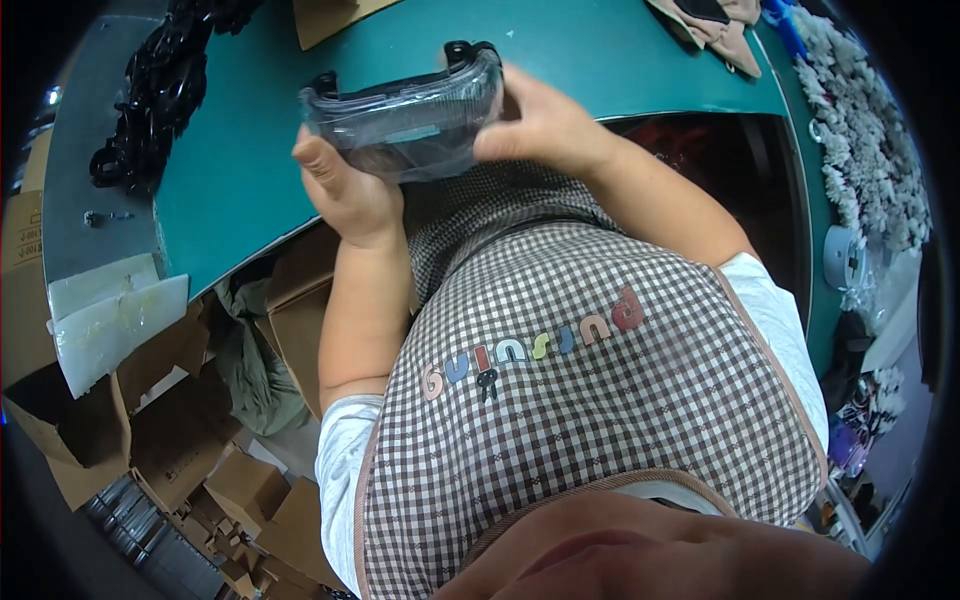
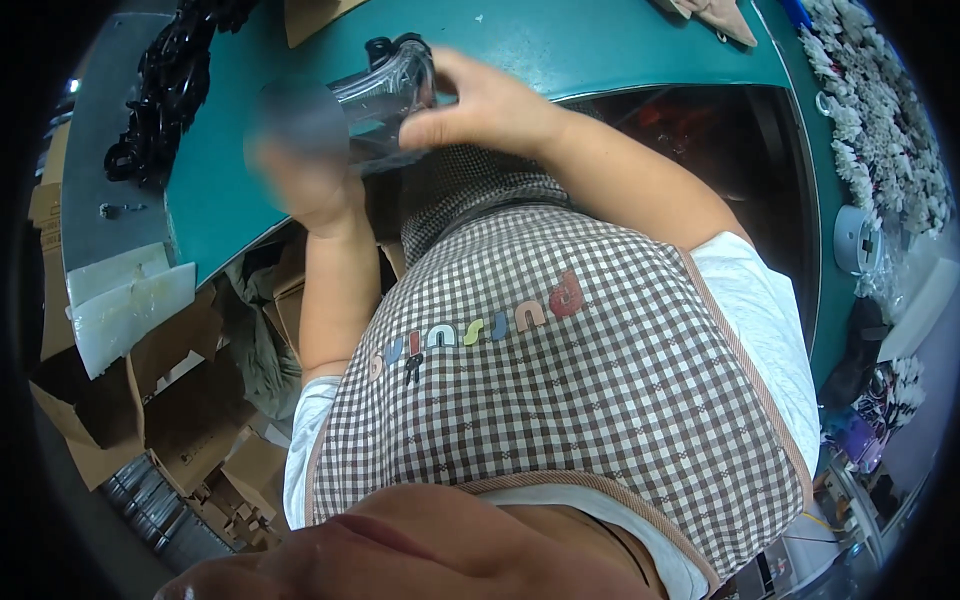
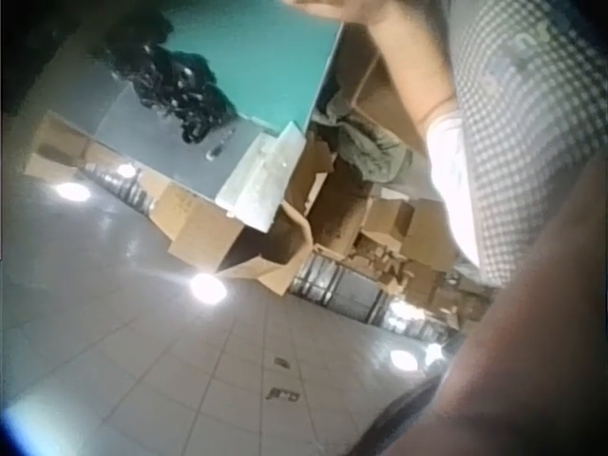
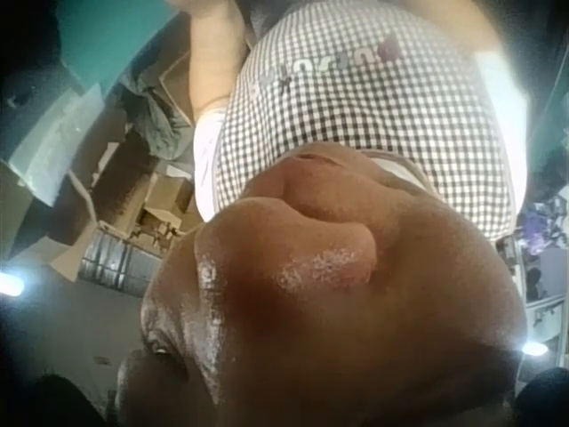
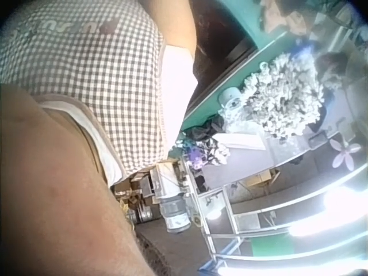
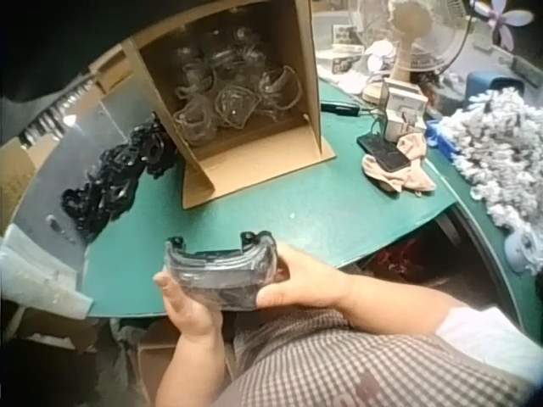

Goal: The person assembles clear plastic lenses into black plastic housings by hand at a factory workbench.

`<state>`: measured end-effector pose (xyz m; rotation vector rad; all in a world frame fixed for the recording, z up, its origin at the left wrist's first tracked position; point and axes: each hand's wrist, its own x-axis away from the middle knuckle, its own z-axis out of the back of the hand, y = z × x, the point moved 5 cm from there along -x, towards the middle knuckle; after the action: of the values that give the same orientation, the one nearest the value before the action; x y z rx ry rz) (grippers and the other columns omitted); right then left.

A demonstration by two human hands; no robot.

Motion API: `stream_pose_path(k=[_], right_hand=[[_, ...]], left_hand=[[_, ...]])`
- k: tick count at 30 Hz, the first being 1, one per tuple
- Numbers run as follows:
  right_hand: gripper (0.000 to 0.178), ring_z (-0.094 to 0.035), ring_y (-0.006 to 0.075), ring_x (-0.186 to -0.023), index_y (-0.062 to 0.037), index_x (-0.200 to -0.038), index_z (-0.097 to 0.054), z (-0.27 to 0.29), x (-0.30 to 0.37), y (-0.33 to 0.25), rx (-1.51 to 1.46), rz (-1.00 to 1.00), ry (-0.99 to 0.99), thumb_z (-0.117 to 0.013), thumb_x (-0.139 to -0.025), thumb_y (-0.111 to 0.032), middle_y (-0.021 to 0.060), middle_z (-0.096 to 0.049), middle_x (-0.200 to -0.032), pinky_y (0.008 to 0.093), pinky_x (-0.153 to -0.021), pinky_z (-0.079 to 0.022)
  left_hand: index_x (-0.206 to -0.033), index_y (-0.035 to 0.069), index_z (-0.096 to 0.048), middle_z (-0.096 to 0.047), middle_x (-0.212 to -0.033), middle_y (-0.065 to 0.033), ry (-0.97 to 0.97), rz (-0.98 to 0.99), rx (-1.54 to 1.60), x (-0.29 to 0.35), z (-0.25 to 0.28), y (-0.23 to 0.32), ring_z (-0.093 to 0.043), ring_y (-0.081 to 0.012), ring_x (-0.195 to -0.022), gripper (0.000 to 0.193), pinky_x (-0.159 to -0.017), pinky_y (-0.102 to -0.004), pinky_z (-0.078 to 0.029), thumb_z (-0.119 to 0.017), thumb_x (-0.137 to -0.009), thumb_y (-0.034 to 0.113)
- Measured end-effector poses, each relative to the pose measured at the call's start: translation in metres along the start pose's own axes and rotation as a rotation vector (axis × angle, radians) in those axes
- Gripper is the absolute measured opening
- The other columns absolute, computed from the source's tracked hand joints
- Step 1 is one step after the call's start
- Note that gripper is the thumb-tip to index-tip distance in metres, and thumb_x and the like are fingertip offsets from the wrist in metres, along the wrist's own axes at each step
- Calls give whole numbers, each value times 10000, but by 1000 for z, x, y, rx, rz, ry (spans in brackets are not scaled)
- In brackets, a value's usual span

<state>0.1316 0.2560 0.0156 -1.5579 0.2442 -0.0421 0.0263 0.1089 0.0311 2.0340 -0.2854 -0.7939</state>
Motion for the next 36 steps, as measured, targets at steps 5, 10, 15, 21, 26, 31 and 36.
stream_pose_path(k=[5,10,15,21,26,31,36], right_hand=[[466,-663,205,-875,-23,-1100,-651,-8,4,-29,311,135,-20,-832,-746,-266,99,-703,-995,322,-803,-520],[424,-662,344,-797,-74,-960,-670,-16,-6,-30,1031,252,-224,-810,-676,-358,129,-698,-892,413,-705,-536],[498,-639,293,-1084,-85,-1188,-662,8,-16,-35,763,524,52,-777,-784,-352,128,-678,-1132,378,-917,-515],[328,-615,125,-892,-11,-1083,-680,32,-26,9,416,97,-96,-705,-911,-290,35,-683,-945,284,-843,-494],[330,-615,139,-885,-12,-1085,-675,26,-25,15,329,54,-70,-712,-902,-284,42,-680,-937,290,-828,-495],[557,-642,320,-1022,-39,-1205,-630,12,-16,-9,902,370,159,-799,-768,-340,120,-685,-1099,400,-908,-501],[599,-607,333,-1084,-28,-1251,-591,10,-20,-35,870,351,114,-793,-782,-340,153,-647,-1148,408,-926,-482]], left_hand=[[-1326,-52,-469,-548,-1276,-175,64,-217,-555,9,16,-2,-518,-304,-1205,840,-1045,-404,-393,-437,-934,690],[-1033,47,-681,-684,-918,-89,-642,-594,-1098,-6,-13,8,-661,-282,-914,767,-889,-434,-489,-706,-677,727],[-916,13,-667,-673,-833,-79,-293,-362,-689,-14,27,-20,-656,-238,-721,735,-682,-306,-525,-761,-678,702],[-936,-9,-650,-663,-869,-76,-216,-405,-634,-9,34,-26,-645,-235,-769,753,-701,-326,-513,-685,-763,723],[-941,-8,-645,-657,-880,-57,-185,-400,-591,-9,32,-27,-626,-207,-762,755,-705,-317,-504,-656,-783,730],[-1057,-68,-585,-649,-982,-83,-39,-321,-523,-5,26,-32,-601,-171,-880,858,-788,-284,-488,-510,-855,763],[-1051,-71,-588,-646,-991,-83,123,-381,-433,-3,25,-32,-606,-177,-894,863,-799,-292,-494,-468,-874,765]])
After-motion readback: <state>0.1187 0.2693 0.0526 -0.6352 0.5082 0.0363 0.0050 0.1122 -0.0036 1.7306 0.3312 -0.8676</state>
